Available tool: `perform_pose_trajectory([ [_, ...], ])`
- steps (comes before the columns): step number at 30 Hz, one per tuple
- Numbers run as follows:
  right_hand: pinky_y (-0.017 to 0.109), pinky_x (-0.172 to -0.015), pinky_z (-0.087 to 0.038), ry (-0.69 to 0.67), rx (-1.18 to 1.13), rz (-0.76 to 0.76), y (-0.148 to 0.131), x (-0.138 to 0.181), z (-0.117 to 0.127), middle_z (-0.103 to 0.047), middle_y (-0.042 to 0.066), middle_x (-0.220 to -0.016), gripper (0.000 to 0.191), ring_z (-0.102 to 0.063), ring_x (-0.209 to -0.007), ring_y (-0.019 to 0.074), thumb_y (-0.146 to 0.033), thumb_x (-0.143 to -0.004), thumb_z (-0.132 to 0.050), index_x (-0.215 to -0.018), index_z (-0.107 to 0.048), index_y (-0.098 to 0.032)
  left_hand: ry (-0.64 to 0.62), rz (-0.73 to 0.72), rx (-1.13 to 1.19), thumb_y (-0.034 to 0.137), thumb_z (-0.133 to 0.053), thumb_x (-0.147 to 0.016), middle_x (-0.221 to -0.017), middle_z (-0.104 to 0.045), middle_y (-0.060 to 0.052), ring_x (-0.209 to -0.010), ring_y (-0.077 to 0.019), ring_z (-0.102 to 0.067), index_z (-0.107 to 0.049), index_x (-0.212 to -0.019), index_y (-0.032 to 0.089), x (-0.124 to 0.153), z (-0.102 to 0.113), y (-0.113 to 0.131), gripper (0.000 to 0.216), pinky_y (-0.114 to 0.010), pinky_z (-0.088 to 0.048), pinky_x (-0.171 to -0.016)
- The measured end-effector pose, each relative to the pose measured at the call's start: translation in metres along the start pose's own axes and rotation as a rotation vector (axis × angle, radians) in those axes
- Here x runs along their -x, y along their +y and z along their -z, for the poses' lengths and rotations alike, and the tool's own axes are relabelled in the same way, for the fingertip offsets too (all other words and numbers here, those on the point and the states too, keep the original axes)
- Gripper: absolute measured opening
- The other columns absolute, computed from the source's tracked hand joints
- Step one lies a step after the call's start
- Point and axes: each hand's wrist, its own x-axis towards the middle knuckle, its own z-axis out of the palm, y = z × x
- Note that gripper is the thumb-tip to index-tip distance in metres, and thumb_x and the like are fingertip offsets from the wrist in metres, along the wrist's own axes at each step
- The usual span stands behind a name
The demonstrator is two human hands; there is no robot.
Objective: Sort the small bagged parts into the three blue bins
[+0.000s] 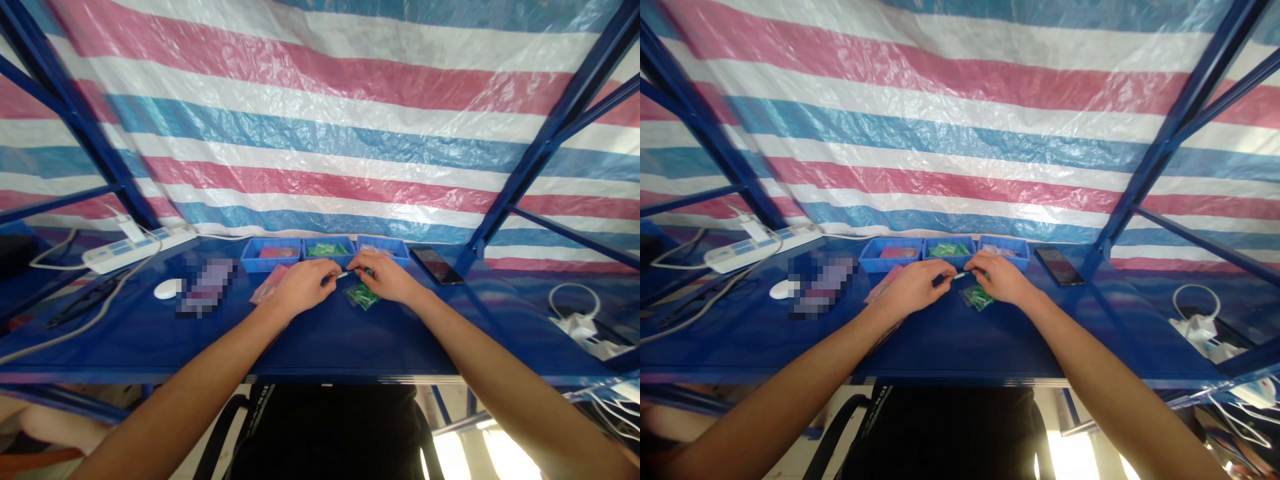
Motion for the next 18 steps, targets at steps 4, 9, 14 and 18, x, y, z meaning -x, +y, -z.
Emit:
perform_pose_trajectory([
  [4,0.04,-0.086,-0.058,0.004,-0.081,-0.073,-0.001,0.001,0.002,-0.075,0.009,-0.112,0.032,-0.072,-0.098,0.0248,-0.016,-0.095,-0.064,-0.124,-0.074,-0.023,0.141,0.013,0.144,0.014,-0.06,-0.094,-0.111,-0.079,-0.005,-0.094,-0.0205,-0.075,-0.073,-0.104,0.021,-0.002,0.002,0.004,0.018,-0.032,-0.058,-0.088],
  [9,0.034,-0.073,-0.058,-0.007,-0.339,-0.233,-0.007,0.001,-0.003,-0.079,0.007,-0.109,0.038,-0.074,-0.098,0.0253,-0.034,-0.091,-0.078,-0.128,-0.074,-0.027,0.204,0.132,0.368,0.027,-0.063,-0.099,-0.105,-0.08,-0.005,-0.089,-0.0207,-0.076,-0.073,-0.109,0.021,-0.005,0.002,0.009,0.016,-0.032,-0.062,-0.082],
  [14,0.033,-0.076,-0.059,-0.01,-0.601,-0.336,-0.009,0.0,-0.011,-0.082,0.004,-0.104,0.038,-0.076,-0.088,0.0217,-0.04,-0.083,-0.087,-0.115,-0.076,-0.025,0.178,0.138,0.532,0.035,-0.066,-0.101,-0.111,-0.08,-0.007,-0.099,-0.0226,-0.078,-0.073,-0.115,0.021,-0.005,-0.001,0.009,0.021,-0.035,-0.063,-0.092],
  [18,0.03,-0.071,-0.057,0.064,-0.775,-0.404,-0.009,-0.003,-0.012,-0.081,0.002,-0.092,0.036,-0.073,-0.079,0.0175,-0.04,-0.077,-0.092,-0.103,-0.075,-0.023,0.144,0.165,0.629,0.038,-0.071,-0.098,-0.119,-0.078,-0.009,-0.101,-0.0226,-0.078,-0.065,-0.136,0.022,-0.005,-0.005,0.006,0.041,-0.037,-0.063,-0.095],
])
